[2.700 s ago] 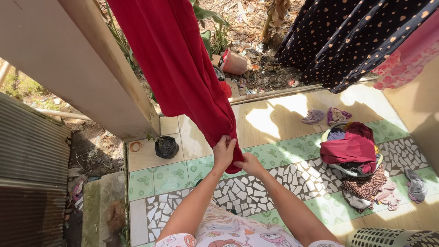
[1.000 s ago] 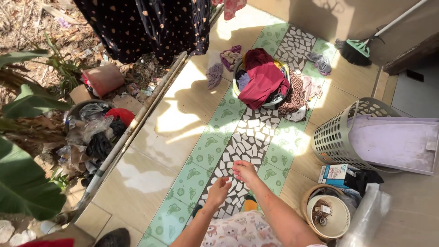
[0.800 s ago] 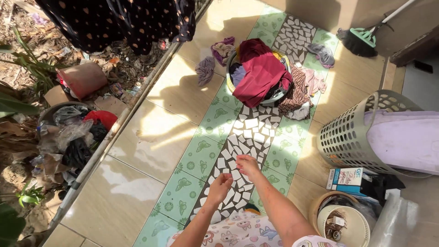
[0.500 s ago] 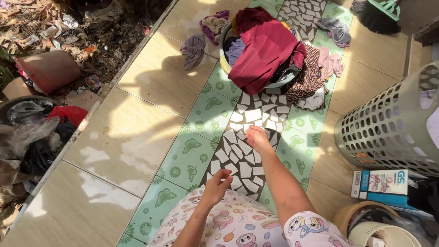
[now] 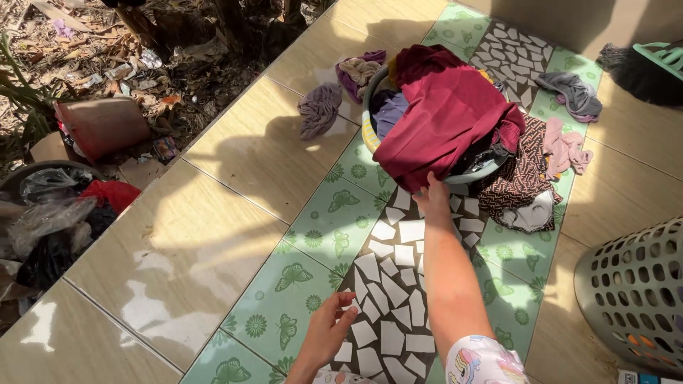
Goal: Hang various pieces of laundry on hangers outdoors.
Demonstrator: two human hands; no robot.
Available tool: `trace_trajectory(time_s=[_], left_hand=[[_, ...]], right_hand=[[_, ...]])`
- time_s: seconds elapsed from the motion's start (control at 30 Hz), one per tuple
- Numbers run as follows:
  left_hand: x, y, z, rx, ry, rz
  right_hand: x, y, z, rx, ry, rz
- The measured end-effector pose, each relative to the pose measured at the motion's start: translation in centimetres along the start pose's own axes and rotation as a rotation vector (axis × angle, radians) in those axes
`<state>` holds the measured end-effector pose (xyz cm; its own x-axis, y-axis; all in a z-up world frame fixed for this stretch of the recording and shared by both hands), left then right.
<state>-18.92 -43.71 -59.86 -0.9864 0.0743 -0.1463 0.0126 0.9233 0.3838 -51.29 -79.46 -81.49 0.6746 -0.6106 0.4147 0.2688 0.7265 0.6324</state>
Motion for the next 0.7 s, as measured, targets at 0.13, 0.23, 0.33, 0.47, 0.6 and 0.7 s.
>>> trace_trajectory(time_s=[0.13,0.23,0.33,0.47,0.6,0.7], left_hand=[[0.0,-0.2,1.9,-0.112,-0.011,-0.015],[-0.5,0.0,2.9,-0.127,-0.014,-0.028],[-0.1,-0.4,3.5,-0.056,-0.078,-0.017],[0.9,-0.3,2.2,-0.104,-0.069,-0.004],[2.4,-0.4,1.7,-0.029,-0.041,0.035],[3.3,-0.2,1.5,0.024,-0.086,0.05]], right_hand=[[0.2,-2.8,0.4,0.005,-0.182,0.058],[-1.3,-3.1,-0.4,-0.063,-0.209,0.023],[-1.3,-1.8,-0.5,-0.077,-0.235,0.062],[-2.7,0.9,-2.9,-0.13,-0.195,0.061],[-6.2,4.9,-5.1,-0.101,-0.132,-0.034],[-8.5,14.0,-3.7,0.023,0.072,0.019]])
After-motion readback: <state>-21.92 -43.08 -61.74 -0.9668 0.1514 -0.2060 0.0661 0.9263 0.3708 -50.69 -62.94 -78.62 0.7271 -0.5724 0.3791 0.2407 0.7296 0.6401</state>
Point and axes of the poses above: each hand's wrist, its own y-axis away from the middle knuckle, its own x-axis out of the palm, z = x × y, the point moved 8 cm from there along -y, towards the middle knuckle, and after that the axes turned 3 degrees about -z, right-handed, at the moved point
